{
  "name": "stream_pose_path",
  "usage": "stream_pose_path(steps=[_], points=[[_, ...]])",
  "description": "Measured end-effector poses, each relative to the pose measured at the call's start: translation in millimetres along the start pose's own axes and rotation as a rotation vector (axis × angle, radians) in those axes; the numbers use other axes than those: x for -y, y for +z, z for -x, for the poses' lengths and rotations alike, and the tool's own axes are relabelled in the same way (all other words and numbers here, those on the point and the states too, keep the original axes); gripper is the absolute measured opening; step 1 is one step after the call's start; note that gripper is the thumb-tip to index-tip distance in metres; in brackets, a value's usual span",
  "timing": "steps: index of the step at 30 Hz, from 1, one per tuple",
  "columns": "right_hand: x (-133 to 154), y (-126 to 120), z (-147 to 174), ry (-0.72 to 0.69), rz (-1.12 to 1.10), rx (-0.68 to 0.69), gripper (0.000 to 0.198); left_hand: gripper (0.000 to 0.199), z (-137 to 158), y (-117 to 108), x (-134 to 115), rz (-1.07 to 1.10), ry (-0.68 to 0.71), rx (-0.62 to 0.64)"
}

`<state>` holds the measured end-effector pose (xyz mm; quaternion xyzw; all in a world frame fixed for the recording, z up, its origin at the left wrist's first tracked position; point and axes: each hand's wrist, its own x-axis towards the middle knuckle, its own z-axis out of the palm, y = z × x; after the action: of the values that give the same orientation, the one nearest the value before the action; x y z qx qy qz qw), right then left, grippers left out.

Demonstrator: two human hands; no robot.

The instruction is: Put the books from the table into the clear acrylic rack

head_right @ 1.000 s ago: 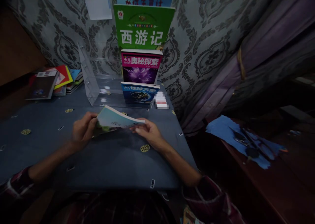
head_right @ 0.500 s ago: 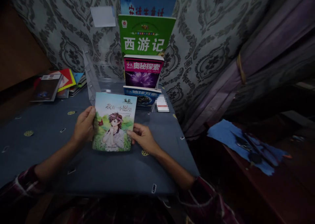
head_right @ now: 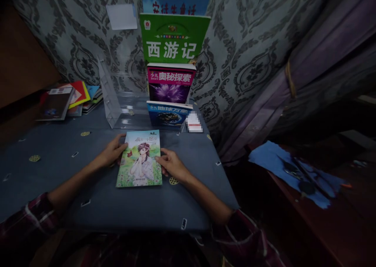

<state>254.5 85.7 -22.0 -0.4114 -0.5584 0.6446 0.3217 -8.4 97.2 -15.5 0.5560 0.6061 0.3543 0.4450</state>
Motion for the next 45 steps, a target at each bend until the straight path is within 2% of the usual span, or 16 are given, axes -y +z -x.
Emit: stream_pose_path(steps=[4,7,10,13,16,18,20,22,24,26,30,40,45], points=[[1,0,1,0.050,0.016,0.007,0.065,0.038,-2,-8,-2,-0.440,0.147,0.014],[-1,-1,1,0.086,0.067,0.005,0.064,0.032,-3,-8,-4,-0.791,0.278,-0.089],[-1,-5,1,0.122,0.239,-0.022,0.054,0.029,-4,-5,-3,-0.957,0.386,-0.146],[4,-11,1,0.000,0.621,-0.184,0.042,0.029,-6,-3,4,-0.966,0.494,-0.133],[11,-7,-4,-0.179,0.952,-0.294,0.033,0.032,-7,-2,12,-0.931,0.513,-0.122],[15,3,-13,-0.310,1.031,-0.223,0.033,0.033,-7,-1,14,-0.923,0.493,-0.114],[16,18,-28,-0.467,1.053,-0.095,0.037,0.034,-6,-1,14,-0.929,0.486,-0.110],[14,35,-47,-0.552,1.072,0.033,0.046,0.035,-5,0,12,-0.942,0.494,-0.112],[9,48,-65,-0.563,1.101,0.110,0.053,0.036,-5,0,11,-0.958,0.507,-0.110],[4,56,-78,-0.547,1.124,0.121,0.055,0.036,-5,0,10,-0.968,0.524,-0.108],[-4,54,-85,-0.530,1.145,0.100,0.052,0.034,-6,-1,11,-0.990,0.536,-0.117],[-8,-3,-66,-0.472,1.097,0.017,0.050,0.034,-6,-1,11,-1.015,0.506,-0.086],[-13,-29,-62,-0.472,0.937,-0.062,0.046,0.033,-5,-2,9,-1.056,0.509,-0.083]])
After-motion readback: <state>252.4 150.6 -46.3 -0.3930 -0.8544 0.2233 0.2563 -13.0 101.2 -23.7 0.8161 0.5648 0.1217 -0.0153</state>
